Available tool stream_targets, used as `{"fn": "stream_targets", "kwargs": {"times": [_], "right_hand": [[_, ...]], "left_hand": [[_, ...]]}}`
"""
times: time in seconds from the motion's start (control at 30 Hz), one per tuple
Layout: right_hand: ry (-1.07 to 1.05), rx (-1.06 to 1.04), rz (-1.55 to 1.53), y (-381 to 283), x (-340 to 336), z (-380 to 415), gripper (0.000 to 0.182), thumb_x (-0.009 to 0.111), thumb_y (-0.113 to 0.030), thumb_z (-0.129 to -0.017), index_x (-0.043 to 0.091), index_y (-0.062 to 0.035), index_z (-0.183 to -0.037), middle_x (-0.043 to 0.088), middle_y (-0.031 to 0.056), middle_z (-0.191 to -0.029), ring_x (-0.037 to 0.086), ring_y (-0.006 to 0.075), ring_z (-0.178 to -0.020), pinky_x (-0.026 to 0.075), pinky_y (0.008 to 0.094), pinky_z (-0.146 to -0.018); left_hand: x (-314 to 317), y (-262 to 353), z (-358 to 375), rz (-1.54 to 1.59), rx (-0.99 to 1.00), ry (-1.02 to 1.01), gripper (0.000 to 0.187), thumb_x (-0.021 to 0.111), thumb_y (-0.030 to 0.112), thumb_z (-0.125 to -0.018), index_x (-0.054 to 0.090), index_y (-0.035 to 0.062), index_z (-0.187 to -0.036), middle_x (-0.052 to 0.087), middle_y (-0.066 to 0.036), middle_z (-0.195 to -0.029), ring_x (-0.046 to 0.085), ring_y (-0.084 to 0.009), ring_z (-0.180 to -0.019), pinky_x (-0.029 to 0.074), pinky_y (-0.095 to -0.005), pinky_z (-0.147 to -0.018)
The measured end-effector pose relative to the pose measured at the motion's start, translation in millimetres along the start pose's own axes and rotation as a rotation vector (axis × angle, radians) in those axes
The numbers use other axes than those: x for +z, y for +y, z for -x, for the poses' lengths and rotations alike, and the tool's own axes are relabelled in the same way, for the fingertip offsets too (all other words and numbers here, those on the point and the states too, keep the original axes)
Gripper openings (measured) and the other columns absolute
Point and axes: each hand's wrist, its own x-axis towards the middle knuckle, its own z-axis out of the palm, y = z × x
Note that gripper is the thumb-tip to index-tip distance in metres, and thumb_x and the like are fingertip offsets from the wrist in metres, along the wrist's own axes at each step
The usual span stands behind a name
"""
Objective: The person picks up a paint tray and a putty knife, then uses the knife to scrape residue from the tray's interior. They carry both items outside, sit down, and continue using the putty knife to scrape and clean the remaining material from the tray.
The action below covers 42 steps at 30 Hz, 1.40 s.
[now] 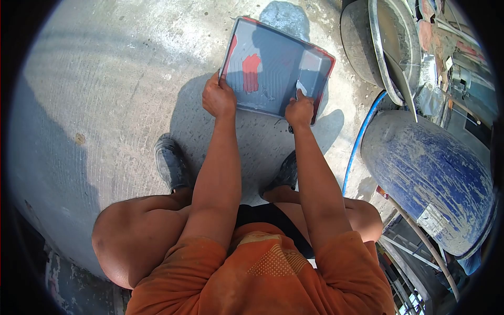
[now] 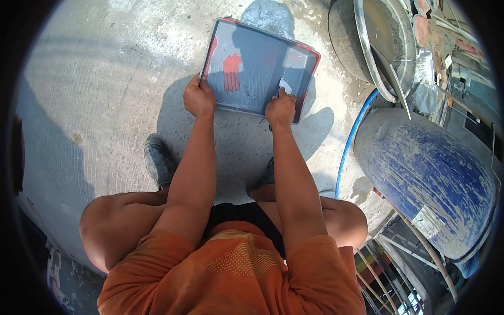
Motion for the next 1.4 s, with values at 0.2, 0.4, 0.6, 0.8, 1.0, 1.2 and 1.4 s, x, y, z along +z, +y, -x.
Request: {"fn": "stream_targets", "kwargs": {"times": [0.2, 0.4, 0.6, 0.8, 1.0, 1.2, 1.4], "right_hand": [[-0.014, -0.322, -0.006, -26, -11, 30, 0.049, 0.061, -0.02, -0.098, 0.057, -0.0146, -0.147, 0.05, 0.0305, -0.137, 0.069, 0.043, -0.105, 0.055, 0.0487, -0.094], [-0.276, -0.146, 0.121, -83, -16, 59, 0.049, 0.053, -0.028, -0.105, 0.049, -0.0271, -0.154, 0.055, 0.0274, -0.126, 0.069, 0.0437, -0.105, 0.056, 0.0518, -0.092], [-0.238, -0.138, 0.115, -107, -21, 6, 0.049, 0.048, -0.029, -0.106, 0.047, -0.0289, -0.155, 0.063, 0.0256, -0.12, 0.068, 0.0436, -0.108, 0.055, 0.0527, -0.094], [-0.281, -0.243, 0.186, -88, -31, 21, 0.049, 0.052, -0.027, -0.103, 0.05, -0.0294, -0.152, 0.07, 0.0243, -0.117, 0.068, 0.0418, -0.11, 0.054, 0.0513, -0.096], [-0.196, -0.253, 0.042, -97, -19, -1, 0.049, 0.055, -0.027, -0.101, 0.055, -0.0205, -0.149, 0.071, 0.0281, -0.113, 0.069, 0.0458, -0.103, 0.053, 0.052, -0.093], [-0.187, -0.249, 0.018, -101, -9, 11, 0.049, 0.052, -0.029, -0.103, 0.052, -0.0227, -0.152, 0.071, 0.0262, -0.108, 0.069, 0.0439, -0.103, 0.055, 0.0533, -0.09], [-0.15, -0.134, -0.12, -123, -6, -24, 0.051, 0.052, -0.029, -0.103, 0.049, -0.0248, -0.153, 0.071, 0.0239, -0.118, 0.069, 0.0426, -0.107, 0.055, 0.0527, -0.093]], "left_hand": [[4, -14, -2, -0.053, 0.095, 0.012, 0.025, 0.072, 0.024, -0.092, 0.076, 0.0168, -0.116, 0.064, -0.008, -0.105, 0.066, -0.0321, -0.097, 0.053, -0.0459, -0.083], [-4, -5, 3, 0.013, 0.104, -0.033, 0.038, 0.073, 0.023, -0.092, 0.071, 0.0202, -0.129, 0.061, -0.01, -0.101, 0.066, -0.0322, -0.095, 0.053, -0.0449, -0.084], [-2, -12, 0, 0.007, 0.131, -0.074, 0.042, 0.074, 0.022, -0.092, 0.069, 0.026, -0.133, 0.06, -0.007, -0.099, 0.065, -0.0282, -0.092, 0.054, -0.0428, -0.083], [0, -16, -3, 0.034, 0.149, -0.047, 0.043, 0.075, 0.022, -0.091, 0.069, 0.0284, -0.133, 0.059, -0.005, -0.097, 0.064, -0.0254, -0.089, 0.054, -0.042, -0.079], [8, -12, -6, 0.076, 0.142, -0.014, 0.041, 0.076, 0.02, -0.09, 0.071, 0.0263, -0.13, 0.059, -0.006, -0.096, 0.064, -0.0265, -0.087, 0.054, -0.0412, -0.077], [9, -9, -9, 0.117, 0.197, 0.011, 0.038, 0.077, 0.019, -0.088, 0.073, 0.0233, -0.126, 0.06, -0.006, -0.094, 0.065, -0.0272, -0.087, 0.054, -0.0414, -0.076], [6, -9, -12, 0.084, 0.244, 0.018, 0.038, 0.078, 0.02, -0.087, 0.074, 0.0236, -0.125, 0.062, -0.005, -0.093, 0.065, -0.0273, -0.086, 0.054, -0.0417, -0.075]]}}
